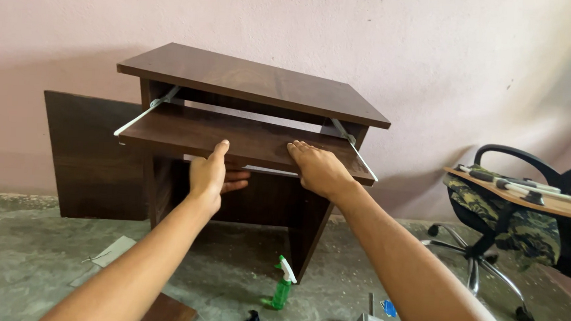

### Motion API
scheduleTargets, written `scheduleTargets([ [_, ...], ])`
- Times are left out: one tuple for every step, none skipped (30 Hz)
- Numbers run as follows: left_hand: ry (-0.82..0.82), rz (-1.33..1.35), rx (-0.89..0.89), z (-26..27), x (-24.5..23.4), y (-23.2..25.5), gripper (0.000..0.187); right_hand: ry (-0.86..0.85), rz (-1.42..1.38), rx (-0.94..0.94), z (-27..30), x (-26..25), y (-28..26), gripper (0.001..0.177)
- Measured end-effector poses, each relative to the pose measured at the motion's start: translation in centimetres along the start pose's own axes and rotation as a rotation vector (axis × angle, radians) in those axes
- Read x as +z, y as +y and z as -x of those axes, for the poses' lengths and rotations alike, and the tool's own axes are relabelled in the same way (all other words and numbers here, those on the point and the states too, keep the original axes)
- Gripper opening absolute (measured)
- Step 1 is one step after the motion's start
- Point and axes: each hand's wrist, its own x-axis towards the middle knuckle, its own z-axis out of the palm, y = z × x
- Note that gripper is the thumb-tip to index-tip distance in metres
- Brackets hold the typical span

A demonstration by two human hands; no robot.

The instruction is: Assemble a wooden computer desk or shelf unit.

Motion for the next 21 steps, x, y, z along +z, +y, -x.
scheduleTargets([
  [0.004, 0.003, 0.003, -0.8, -0.2, -0.1, 0.049, 0.001, 0.001, -0.005, -0.3, -0.2, 0.0, 0.068],
  [-0.028, 0.072, 0.029, -1.5, -0.6, -0.3, 0.045, -0.006, 0.003, 0.019, -0.5, -0.3, -0.2, 0.067],
  [-0.06, 0.141, 0.054, -2.2, -1.0, -0.6, 0.042, -0.014, 0.006, 0.044, -0.6, -0.3, -0.5, 0.066],
  [-0.053, 0.138, 0.047, -2.2, -1.0, -0.7, 0.042, -0.021, -0.002, 0.043, -0.5, -0.5, -0.5, 0.066],
  [-0.064, 0.185, 0.074, -2.3, -1.0, -0.8, 0.041, 0.005, -0.022, 0.013, -0.5, -0.8, -0.6, 0.065],
  [-0.081, 0.233, 0.107, -2.6, -0.7, -0.7, 0.04, 0.037, -0.036, -0.017, -0.7, -1.4, -0.3, 0.064],
  [-0.08, 0.233, 0.105, -2.2, -0.4, -0.1, 0.04, 0.036, -0.037, -0.017, -0.9, -2.1, -0.7, 0.064],
  [-0.033, 0.242, 0.107, -1.8, 0.0, 0.6, 0.04, -0.027, -0.05, 0.044, -1.1, -3.0, -1.0, 0.063],
  [0.014, 0.252, 0.11, -1.5, 0.5, 1.2, 0.041, -0.089, -0.063, 0.105, -1.3, -4.0, -1.3, 0.063],
  [0.011, 0.251, 0.111, -1.7, 0.6, 1.3, 0.041, -0.087, -0.061, 0.107, -1.4, -3.9, -1.2, 0.063],
  [0.011, 0.238, 0.113, -2.0, 0.7, 1.3, 0.04, -0.077, -0.059, 0.102, -1.5, -3.9, -1.0, 0.063],
  [0.013, 0.225, 0.11, -2.1, 0.7, 1.1, 0.039, -0.072, -0.059, 0.098, -1.3, -3.7, -1.0, 0.064],
  [0.013, 0.223, 0.106, -2.1, 0.5, 0.9, 0.039, -0.075, -0.061, 0.1, -1.1, -3.9, -1.6, 0.064],
  [-0.013, 0.221, 0.137, -2.1, 0.3, 0.8, 0.038, -0.089, -0.067, 0.15, -1.0, -4.1, -2.1, 0.061],
  [-0.038, 0.218, 0.168, -2.1, 0.2, 0.8, 0.037, -0.103, -0.074, 0.2, -1.0, -4.4, -2.5, 0.058],
  [-0.036, 0.215, 0.164, -2.5, -0.1, 0.2, 0.037, -0.106, -0.078, 0.201, -1.0, -2.5, -1.7, 0.058],
  [-0.045, 0.231, 0.137, -2.8, -0.4, -0.5, 0.037, 0.006, -0.069, 0.137, -1.0, -0.7, -0.9, 0.055],
  [-0.058, 0.25, 0.109, -3.2, -0.4, -1.1, 0.037, 0.118, -0.054, 0.075, -1.0, 1.1, 0.1, 0.053],
  [-0.061, 0.251, 0.106, -3.0, -0.3, -1.9, 0.037, 0.115, -0.053, 0.078, -0.4, 2.1, 0.4, 0.053],
  [-0.073, 0.259, 0.128, -3.2, -0.3, -2.0, 0.034, 0.162, -0.079, 0.072, -0.7, 2.9, 0.8, 0.055],
  [-0.085, 0.266, 0.149, -3.4, -0.2, -2.0, 0.033, 0.208, -0.106, 0.066, -1.0, 3.7, 1.2, 0.058],
])
